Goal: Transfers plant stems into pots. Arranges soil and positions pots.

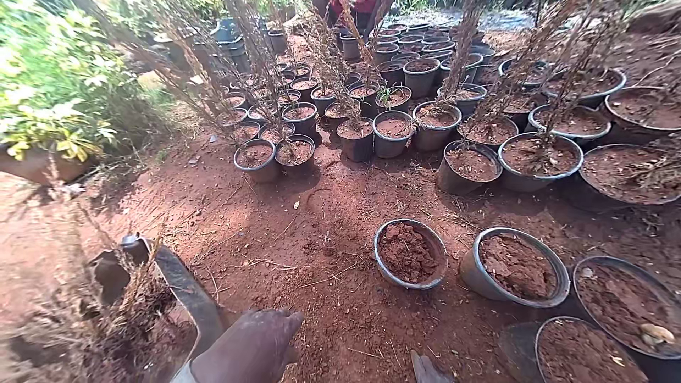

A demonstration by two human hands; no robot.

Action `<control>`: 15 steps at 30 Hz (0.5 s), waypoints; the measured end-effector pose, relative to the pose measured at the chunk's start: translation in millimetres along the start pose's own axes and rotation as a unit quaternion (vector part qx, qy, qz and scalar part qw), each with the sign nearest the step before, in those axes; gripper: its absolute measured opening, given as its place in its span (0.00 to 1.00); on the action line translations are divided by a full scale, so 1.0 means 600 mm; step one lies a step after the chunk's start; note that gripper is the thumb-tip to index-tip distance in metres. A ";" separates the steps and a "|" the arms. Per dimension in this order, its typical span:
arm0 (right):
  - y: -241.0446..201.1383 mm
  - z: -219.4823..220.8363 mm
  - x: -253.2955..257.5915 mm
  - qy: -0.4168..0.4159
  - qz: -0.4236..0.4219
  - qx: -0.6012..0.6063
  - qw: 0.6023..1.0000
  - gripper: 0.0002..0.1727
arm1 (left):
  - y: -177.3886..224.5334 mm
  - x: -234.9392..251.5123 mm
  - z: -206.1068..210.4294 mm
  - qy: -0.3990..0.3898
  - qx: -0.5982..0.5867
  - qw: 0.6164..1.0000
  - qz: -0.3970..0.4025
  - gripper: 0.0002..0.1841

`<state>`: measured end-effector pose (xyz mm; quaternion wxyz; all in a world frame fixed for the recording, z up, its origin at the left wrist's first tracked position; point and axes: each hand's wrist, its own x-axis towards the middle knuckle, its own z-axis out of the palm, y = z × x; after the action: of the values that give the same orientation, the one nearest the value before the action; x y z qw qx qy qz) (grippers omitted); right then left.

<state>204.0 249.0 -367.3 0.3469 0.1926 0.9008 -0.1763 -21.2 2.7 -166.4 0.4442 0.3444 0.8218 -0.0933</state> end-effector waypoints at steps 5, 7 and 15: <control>-0.032 0.000 0.024 -0.036 -0.020 0.029 0.999 0.47 | 0.003 0.004 -0.001 0.003 -0.002 1.000 0.003 0.30; -0.034 0.004 0.036 -0.026 -0.042 0.047 0.998 0.46 | 0.000 0.006 -0.001 0.003 -0.001 1.000 0.004 0.30; 0.010 -0.018 0.086 0.103 -0.185 0.004 0.977 0.46 | -0.009 0.011 0.004 -0.006 0.002 1.000 -0.002 0.30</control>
<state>165.6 270.8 -396.3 0.2124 0.0411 0.9511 -0.2205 -25.9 0.7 -173.8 0.4484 0.3428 0.8197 -0.0975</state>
